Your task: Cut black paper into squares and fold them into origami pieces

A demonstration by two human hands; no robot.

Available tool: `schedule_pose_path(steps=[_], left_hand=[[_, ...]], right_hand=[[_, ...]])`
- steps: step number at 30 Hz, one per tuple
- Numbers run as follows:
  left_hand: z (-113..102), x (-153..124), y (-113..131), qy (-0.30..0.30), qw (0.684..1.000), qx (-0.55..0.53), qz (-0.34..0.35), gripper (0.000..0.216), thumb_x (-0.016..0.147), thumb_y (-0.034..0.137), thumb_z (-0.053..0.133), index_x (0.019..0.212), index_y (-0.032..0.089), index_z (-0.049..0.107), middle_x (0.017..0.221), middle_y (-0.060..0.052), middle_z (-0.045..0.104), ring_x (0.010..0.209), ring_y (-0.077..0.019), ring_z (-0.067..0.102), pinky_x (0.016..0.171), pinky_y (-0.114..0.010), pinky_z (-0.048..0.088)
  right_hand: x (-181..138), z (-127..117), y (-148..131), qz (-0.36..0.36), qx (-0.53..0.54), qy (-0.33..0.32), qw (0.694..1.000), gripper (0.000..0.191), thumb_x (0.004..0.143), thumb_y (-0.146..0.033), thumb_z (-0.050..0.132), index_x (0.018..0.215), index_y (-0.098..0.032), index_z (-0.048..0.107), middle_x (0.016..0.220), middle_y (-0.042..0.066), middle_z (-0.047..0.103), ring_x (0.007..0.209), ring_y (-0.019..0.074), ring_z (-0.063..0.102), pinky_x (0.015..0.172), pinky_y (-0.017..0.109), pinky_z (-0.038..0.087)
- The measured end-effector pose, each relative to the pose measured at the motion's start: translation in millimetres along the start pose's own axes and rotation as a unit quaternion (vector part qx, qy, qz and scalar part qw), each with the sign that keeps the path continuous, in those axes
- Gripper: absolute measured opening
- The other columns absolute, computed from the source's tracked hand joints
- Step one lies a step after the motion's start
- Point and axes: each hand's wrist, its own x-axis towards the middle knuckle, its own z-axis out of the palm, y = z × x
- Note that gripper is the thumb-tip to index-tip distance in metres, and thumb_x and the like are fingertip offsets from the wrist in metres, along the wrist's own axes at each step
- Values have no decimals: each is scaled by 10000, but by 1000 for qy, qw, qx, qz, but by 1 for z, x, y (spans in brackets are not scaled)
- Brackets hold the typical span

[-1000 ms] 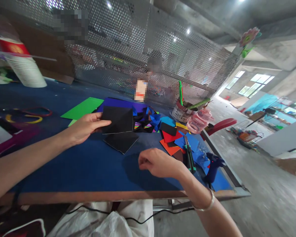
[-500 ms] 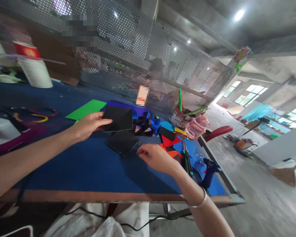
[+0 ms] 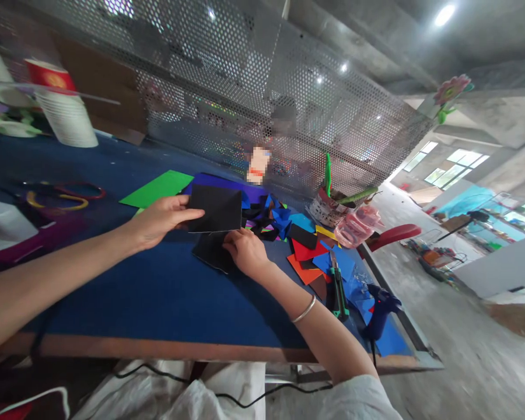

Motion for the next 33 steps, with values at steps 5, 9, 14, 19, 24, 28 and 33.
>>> schedule_pose_path(steps=[5, 9, 14, 19, 24, 28, 33], left_hand=[[-1, 1, 0, 4, 1000, -6, 8, 298, 570, 408, 813, 783, 219, 725, 847, -54, 759, 805, -236, 686, 659, -294, 503], [-3, 3, 0, 13, 1000, -6, 16, 263, 575, 399, 808, 744, 224, 708, 774, -32, 727, 741, -216, 651, 620, -278, 476], [2, 0, 1, -2, 1000, -19, 16, 314, 554, 404, 813, 796, 218, 742, 832, -46, 752, 737, -211, 644, 601, -274, 461], [8, -6, 0, -23, 999, -21, 26, 292, 566, 420, 825, 761, 226, 725, 795, -59, 758, 719, -224, 650, 613, -293, 479], [1, -1, -3, -28, 999, -5, 29, 308, 572, 432, 832, 776, 232, 716, 789, -47, 763, 711, -217, 664, 615, -290, 475], [-1, 1, -7, -55, 998, 9, 13, 328, 585, 445, 845, 812, 227, 751, 810, -35, 794, 714, -221, 697, 609, -290, 488], [10, -8, -10, -123, 992, 15, -14, 399, 540, 410, 889, 871, 207, 798, 811, -42, 824, 740, -247, 737, 614, -304, 531]], right_hand=[[2, -3, -12, 19, -30, -27, 999, 174, 1060, -87, 571, 1114, -132, 730, 1255, 205, 719, 1223, 304, 673, 1073, 426, 501], [-34, -32, -22, 3, -18, -89, 996, 194, 1051, -74, 559, 1118, -138, 729, 1205, 174, 752, 1136, 264, 709, 979, 365, 531], [-98, -85, -27, -121, 136, -433, 883, 81, 989, -153, 754, 1043, -209, 775, 932, -12, 804, 892, 130, 755, 779, 191, 535], [-88, -94, -6, -38, 169, -116, 978, 50, 955, -178, 728, 998, -198, 742, 911, 9, 772, 859, 167, 722, 794, 265, 545], [-32, -59, 17, -5, 197, 34, 980, 545, 930, -150, 683, 1459, -166, 553, 1114, 76, 720, 877, 176, 702, 814, 312, 576], [-24, -30, 20, -75, 210, 72, 972, 887, 870, -128, 748, 1668, -294, 400, 1446, 123, 630, 1027, 194, 710, 861, 329, 617], [-46, -19, 18, -107, 165, 90, 976, 511, 952, -287, 816, 1450, -275, 703, 1373, 108, 681, 1251, 262, 671, 1060, 400, 585]])
